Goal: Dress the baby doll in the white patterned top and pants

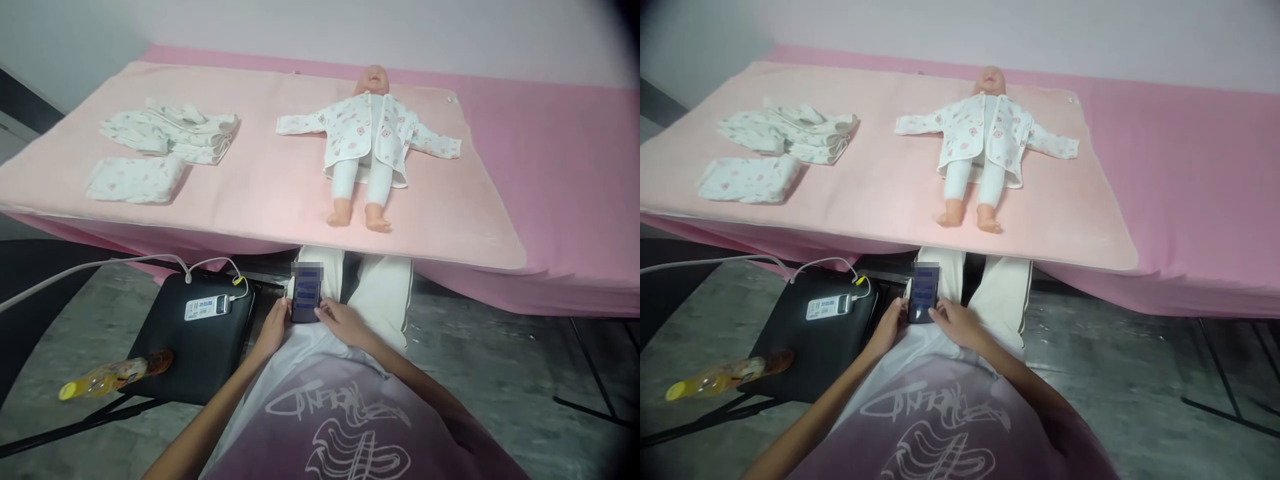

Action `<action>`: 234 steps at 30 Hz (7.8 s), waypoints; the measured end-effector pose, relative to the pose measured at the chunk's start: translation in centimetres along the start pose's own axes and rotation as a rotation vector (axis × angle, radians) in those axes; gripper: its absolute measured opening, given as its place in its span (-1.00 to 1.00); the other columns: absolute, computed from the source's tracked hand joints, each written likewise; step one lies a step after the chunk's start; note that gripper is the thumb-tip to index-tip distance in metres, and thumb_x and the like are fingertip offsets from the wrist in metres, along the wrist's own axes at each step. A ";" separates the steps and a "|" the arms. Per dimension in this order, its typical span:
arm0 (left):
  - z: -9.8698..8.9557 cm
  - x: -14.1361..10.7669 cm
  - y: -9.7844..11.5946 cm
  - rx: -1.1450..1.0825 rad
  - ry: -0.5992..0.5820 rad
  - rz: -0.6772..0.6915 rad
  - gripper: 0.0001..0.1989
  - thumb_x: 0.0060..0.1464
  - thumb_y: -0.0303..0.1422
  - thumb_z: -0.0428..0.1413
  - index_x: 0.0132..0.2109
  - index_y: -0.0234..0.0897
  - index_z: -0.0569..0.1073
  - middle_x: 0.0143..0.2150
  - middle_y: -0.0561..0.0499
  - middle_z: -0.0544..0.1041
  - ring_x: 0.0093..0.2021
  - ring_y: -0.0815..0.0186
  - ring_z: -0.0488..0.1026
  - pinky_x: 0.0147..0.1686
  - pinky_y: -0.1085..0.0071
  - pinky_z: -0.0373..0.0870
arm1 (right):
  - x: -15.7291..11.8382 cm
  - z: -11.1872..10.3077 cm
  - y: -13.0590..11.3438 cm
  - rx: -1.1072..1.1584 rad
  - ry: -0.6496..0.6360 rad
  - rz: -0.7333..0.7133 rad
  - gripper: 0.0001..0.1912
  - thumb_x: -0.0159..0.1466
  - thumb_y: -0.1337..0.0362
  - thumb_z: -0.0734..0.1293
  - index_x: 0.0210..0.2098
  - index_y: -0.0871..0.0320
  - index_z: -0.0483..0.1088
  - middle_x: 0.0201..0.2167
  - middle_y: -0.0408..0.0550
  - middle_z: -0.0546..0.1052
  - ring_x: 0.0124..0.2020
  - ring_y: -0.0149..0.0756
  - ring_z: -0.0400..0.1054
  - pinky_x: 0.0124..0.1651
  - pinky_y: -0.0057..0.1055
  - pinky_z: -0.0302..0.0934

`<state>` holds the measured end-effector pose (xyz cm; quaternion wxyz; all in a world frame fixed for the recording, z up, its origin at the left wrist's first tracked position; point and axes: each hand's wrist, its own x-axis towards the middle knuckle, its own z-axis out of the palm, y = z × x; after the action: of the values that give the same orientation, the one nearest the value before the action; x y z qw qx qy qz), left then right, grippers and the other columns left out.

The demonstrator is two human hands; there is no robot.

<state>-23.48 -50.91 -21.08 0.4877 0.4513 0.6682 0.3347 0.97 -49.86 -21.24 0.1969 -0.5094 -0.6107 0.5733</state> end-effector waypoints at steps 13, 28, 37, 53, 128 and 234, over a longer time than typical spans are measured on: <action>3.2 0.3 0.1 -0.123 -0.013 0.087 -0.20 0.43 0.40 -0.07 0.16 -0.19 0.65 0.20 -0.18 0.68 0.27 0.00 0.57 0.42 0.07 0.40 | 2.2 2.8 1.5 0.228 0.115 -0.011 -0.50 0.41 -0.01 0.52 0.20 -0.04 0.30 0.09 0.01 0.68 0.14 -0.01 0.63 0.26 0.01 0.49; 4.6 2.8 2.9 -0.580 -0.309 -0.111 -0.33 0.38 0.23 0.21 0.42 -0.03 0.48 0.48 -0.15 0.52 0.42 -0.05 0.53 0.28 0.02 0.64 | 2.5 -1.5 0.3 0.170 0.244 0.025 -0.57 0.54 -0.23 0.23 -0.12 -0.05 0.46 -0.26 -0.11 0.62 -0.17 -0.05 0.53 -0.03 -0.19 0.38; 9.8 5.5 3.9 -0.594 -0.351 -0.125 -0.23 0.21 0.11 0.40 0.45 0.04 0.44 0.50 -0.12 0.51 0.45 -0.08 0.53 0.31 0.01 0.65 | 2.4 -6.5 2.2 -0.073 0.524 -0.114 -0.51 0.61 -0.24 0.18 -0.04 -0.03 0.51 0.02 0.10 0.56 0.10 0.09 0.45 0.26 0.02 0.36; 11.1 6.7 1.8 -0.610 -0.393 -0.150 -0.16 0.11 0.02 0.49 0.47 0.09 0.46 0.60 -0.08 0.42 0.61 -0.12 0.34 0.48 -0.04 0.50 | 3.0 -6.5 5.1 0.314 0.300 -0.083 -0.53 0.58 -0.22 0.30 0.27 -0.08 0.30 0.13 -0.04 0.64 0.16 -0.09 0.58 0.35 -0.09 0.43; 11.8 6.8 2.7 -0.802 -0.345 -0.167 -0.35 0.18 0.03 0.46 0.30 -0.11 0.57 0.38 -0.12 0.59 0.47 -0.02 0.47 0.38 0.12 0.52 | 3.2 -4.9 5.1 0.401 0.397 -0.093 -0.52 0.54 -0.22 0.32 0.20 -0.03 0.29 -0.07 -0.05 0.61 -0.04 -0.10 0.54 0.13 -0.15 0.46; 11.5 7.1 2.2 -0.936 -0.335 -0.191 -0.54 0.34 -0.14 0.37 0.31 -0.08 0.61 0.46 -0.07 0.55 0.56 -0.01 0.38 0.45 0.14 0.46 | 3.7 -4.4 6.7 0.297 0.382 -0.209 -0.52 0.55 -0.04 0.37 0.35 -0.06 0.26 0.07 0.01 0.68 0.11 -0.07 0.60 0.28 -0.04 0.48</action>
<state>-12.73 -43.39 -25.12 0.7667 0.1685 0.3974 0.4753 5.78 -45.74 -27.36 0.4392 -0.5082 -0.5210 0.5267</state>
